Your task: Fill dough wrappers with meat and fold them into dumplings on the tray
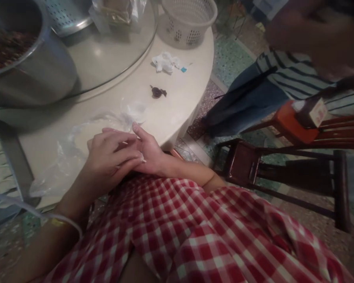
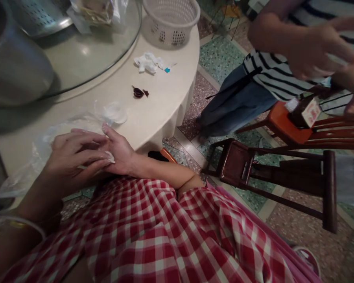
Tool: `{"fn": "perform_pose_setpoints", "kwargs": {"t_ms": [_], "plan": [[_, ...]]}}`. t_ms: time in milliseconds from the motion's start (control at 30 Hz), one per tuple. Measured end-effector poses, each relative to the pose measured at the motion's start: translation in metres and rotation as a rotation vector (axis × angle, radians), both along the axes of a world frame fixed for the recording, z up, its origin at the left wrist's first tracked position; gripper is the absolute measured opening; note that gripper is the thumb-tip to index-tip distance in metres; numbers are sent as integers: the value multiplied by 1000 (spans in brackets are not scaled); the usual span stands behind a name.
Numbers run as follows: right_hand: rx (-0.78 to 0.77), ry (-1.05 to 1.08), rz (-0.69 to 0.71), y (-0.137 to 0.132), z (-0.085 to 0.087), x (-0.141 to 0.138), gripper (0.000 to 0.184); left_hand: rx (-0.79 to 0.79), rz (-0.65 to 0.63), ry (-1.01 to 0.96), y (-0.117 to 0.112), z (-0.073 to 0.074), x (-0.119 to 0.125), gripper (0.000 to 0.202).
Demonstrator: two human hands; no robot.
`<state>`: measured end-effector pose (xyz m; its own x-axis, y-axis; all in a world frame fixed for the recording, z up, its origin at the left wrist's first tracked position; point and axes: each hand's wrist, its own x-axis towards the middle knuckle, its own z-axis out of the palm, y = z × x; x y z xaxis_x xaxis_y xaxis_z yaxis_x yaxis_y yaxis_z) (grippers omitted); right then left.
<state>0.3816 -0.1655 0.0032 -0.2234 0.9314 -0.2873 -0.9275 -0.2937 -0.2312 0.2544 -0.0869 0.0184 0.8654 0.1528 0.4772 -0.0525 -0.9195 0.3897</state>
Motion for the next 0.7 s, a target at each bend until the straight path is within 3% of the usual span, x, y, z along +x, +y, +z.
{"fn": "perform_pose_setpoints", "kwargs": {"t_ms": [300, 600, 700], "plan": [[-25, 30, 58, -2, 2, 9, 64, -150, -53, 30, 5, -7, 3, 14], [-47, -55, -28, 2, 4, -2, 64, -338, -38, 120, 0, -4, 13, 18], [-16, -57, -18, -1, -1, 2, 63, -277, -21, 123, 1, -1, 11, 26]]}}
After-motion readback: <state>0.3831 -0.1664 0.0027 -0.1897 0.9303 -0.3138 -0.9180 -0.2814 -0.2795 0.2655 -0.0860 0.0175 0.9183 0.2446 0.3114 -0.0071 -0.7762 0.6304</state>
